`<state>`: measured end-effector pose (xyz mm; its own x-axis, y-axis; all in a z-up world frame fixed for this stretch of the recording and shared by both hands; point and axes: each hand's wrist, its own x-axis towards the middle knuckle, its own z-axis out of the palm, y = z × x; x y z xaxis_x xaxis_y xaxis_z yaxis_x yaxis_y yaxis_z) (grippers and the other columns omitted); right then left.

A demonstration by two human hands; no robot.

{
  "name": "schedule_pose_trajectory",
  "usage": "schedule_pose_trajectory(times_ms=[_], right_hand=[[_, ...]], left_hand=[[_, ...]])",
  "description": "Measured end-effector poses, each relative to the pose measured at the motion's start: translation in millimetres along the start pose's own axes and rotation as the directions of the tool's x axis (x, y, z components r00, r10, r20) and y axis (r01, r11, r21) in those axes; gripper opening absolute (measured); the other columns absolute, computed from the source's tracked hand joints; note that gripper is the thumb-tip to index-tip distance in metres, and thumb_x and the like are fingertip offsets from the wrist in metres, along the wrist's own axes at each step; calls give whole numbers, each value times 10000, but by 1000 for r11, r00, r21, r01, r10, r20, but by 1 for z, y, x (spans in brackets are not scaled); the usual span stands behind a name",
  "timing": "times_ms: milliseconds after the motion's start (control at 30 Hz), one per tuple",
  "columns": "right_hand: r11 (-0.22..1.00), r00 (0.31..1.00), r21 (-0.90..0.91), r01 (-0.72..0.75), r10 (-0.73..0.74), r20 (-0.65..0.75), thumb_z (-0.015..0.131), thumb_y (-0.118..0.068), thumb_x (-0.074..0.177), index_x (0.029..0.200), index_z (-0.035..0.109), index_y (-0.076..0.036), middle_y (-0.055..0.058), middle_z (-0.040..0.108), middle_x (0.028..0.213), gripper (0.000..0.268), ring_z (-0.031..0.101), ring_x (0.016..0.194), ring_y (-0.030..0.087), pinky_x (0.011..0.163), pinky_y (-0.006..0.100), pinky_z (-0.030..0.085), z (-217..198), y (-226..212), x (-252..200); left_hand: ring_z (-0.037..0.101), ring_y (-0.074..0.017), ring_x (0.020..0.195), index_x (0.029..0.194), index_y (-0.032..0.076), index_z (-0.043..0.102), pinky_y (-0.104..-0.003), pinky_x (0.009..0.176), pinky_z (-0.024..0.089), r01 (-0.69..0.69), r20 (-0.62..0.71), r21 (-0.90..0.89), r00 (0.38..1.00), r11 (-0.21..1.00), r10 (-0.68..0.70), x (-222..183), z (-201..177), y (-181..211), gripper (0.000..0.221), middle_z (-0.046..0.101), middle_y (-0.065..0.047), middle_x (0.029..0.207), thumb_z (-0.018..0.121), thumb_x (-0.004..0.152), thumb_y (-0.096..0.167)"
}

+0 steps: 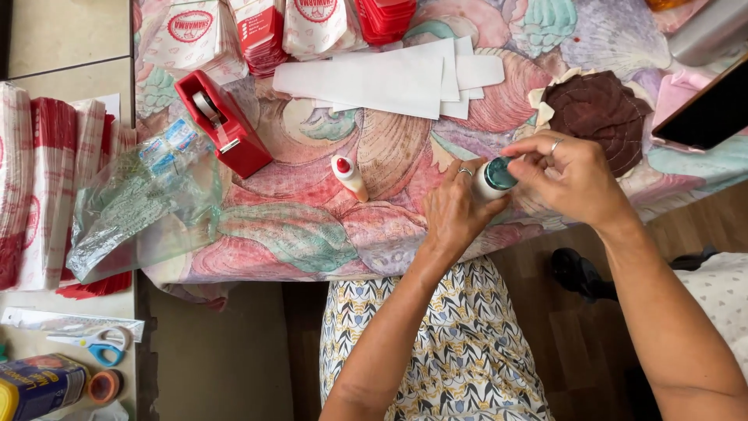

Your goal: Filling small bottles with liquid from a larger container, capping them, and organizing packaging materials on a workspace.

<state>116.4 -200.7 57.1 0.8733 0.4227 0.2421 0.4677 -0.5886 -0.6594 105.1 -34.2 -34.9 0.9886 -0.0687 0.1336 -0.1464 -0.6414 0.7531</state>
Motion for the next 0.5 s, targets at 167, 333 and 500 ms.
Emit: schedule_pose_trajectory(times_ms=[167, 333, 500], right_hand=[[935, 927, 228, -272, 318, -198, 757, -78, 997, 1008, 722, 0, 61, 722, 899, 86, 637, 753, 84, 680, 206, 530, 24, 10, 4], [946, 896, 114, -305, 325, -302, 638, -83, 1141, 1049, 648, -34, 50, 636, 845, 105, 543, 732, 132, 709, 287, 454, 27, 41, -15], [851, 806, 297, -434, 514, -293, 430, -215, 1356, 932, 459, -105, 40, 476, 693, 439, 447, 594, 126, 588, 267, 389, 30, 84, -73]], left_hand=[[701, -365, 689, 1293, 144, 657, -520, 439, 469, -24, -8, 3, 1000, 1000, 24, -1, 2, -2, 710, 641, -63, 1190, 773, 722, 549], [718, -363, 952, 1341, 174, 606, -558, 600, 522, -40, -8, -22, 999, 999, 40, -6, 4, -5, 714, 662, -77, 1246, 755, 744, 537], [736, -394, 891, 1341, 97, 608, -562, 621, 532, -78, 86, -152, 992, 985, 92, -27, -13, -5, 747, 615, -47, 1387, 715, 755, 548]])
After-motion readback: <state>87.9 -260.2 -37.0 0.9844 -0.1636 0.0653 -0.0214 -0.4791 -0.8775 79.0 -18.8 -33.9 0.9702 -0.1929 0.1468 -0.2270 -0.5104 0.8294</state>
